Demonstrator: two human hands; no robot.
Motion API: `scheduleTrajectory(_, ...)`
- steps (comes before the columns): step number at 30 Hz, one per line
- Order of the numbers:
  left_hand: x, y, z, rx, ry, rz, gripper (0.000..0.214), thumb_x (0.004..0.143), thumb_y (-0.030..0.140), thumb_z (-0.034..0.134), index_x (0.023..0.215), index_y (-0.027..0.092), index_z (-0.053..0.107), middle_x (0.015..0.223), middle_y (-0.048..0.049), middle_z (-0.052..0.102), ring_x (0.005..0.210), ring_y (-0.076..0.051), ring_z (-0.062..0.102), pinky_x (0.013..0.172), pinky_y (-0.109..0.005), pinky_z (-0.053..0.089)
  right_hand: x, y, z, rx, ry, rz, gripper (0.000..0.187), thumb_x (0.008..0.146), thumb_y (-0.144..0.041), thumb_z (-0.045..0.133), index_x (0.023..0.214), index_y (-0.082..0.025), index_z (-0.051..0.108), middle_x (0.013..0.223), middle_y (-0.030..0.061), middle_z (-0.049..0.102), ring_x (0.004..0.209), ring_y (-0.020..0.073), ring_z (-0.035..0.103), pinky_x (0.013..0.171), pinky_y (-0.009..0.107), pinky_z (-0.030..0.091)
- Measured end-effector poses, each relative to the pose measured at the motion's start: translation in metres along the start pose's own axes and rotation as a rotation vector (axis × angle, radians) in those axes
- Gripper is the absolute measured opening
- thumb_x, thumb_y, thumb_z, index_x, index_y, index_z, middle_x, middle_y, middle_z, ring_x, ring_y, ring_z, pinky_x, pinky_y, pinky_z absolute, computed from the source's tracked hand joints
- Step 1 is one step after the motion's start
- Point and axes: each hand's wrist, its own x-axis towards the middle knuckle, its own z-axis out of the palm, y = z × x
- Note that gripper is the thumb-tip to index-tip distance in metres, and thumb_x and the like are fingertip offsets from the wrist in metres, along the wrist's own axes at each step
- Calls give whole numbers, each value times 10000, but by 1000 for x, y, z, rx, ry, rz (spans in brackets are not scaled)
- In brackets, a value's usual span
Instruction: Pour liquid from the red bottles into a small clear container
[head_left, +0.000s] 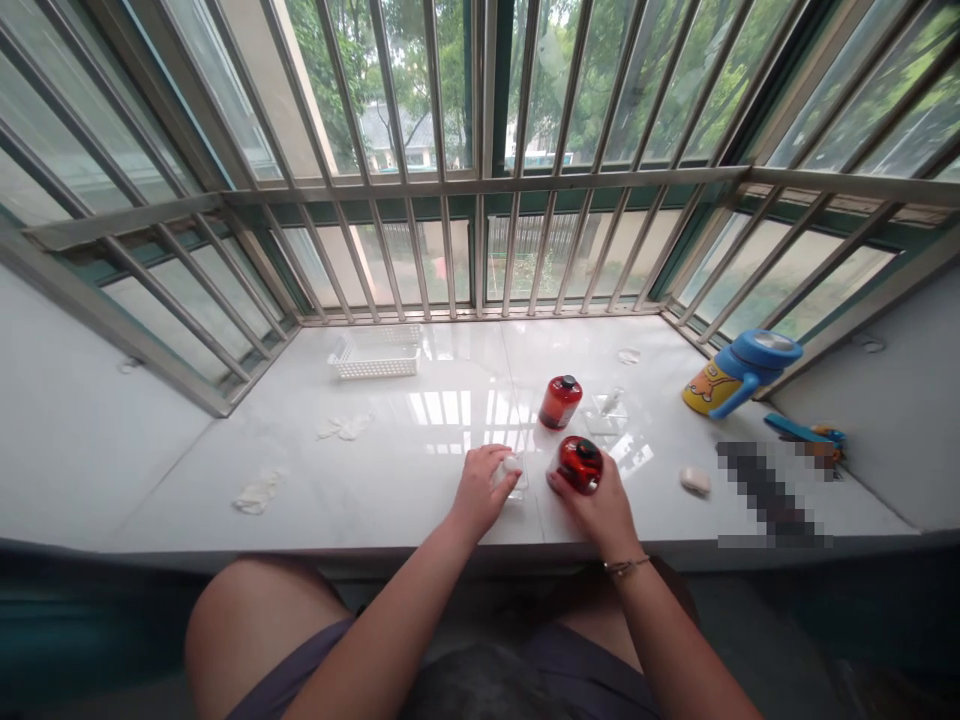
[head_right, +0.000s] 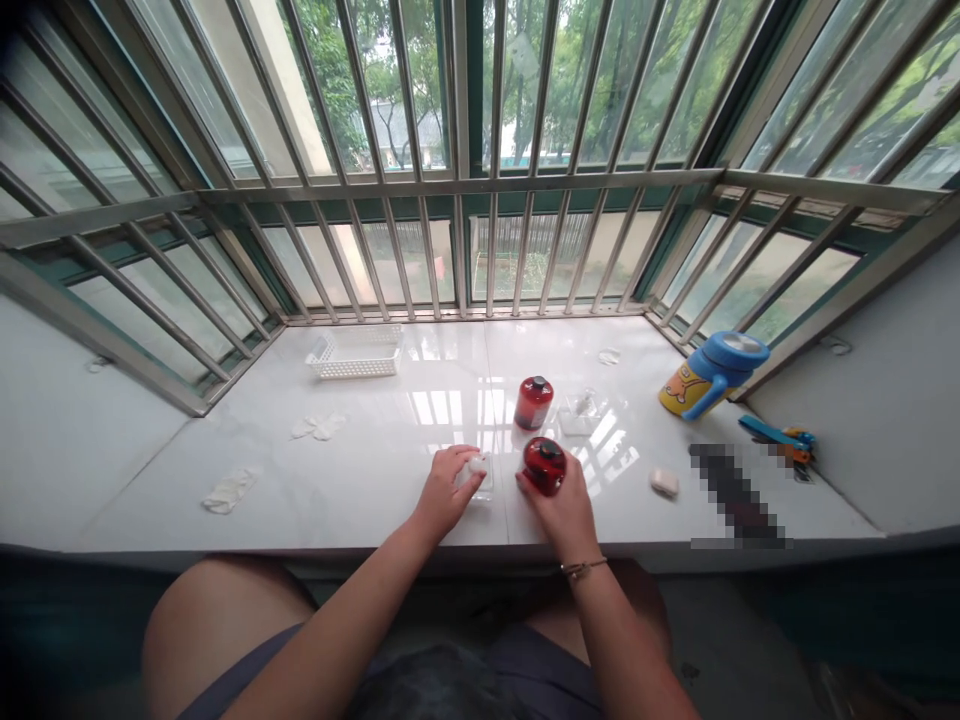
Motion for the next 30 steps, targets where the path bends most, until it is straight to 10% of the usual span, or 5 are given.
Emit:
scheduleTrajectory(9,40,34,93,-86,-100,69,260,993,356,745,1222,235,763,1284,-89,768,1214,-301,664,1112,-480,516,71,30,-63,-329,370,292,1014,712,-665,824,1493,-145,440,1371,268,676,1183,441,701,993,516,556)
scheduleTrajectory(15,39,46,113,-116,-128,75,264,983,381,757,1207,242,777,1294,-88,767,1206,-309,652,1100,-493,528,115,42,-65,-325,417,282,960,755,-628,792,1483,-135,406,1386,322,647,1201,464,694,1005,542,549)
scheduleTrajectory(30,21,39,90,-130,-107,68,284,980,378,754,1236,258,771,1302,-90,771,1200,-303,658,1104,-495,518,171,7,16,-158,-154,-54,821,811,-532,784,1475,-200,434,1200,154,775,1002,326,765,878,430,585)
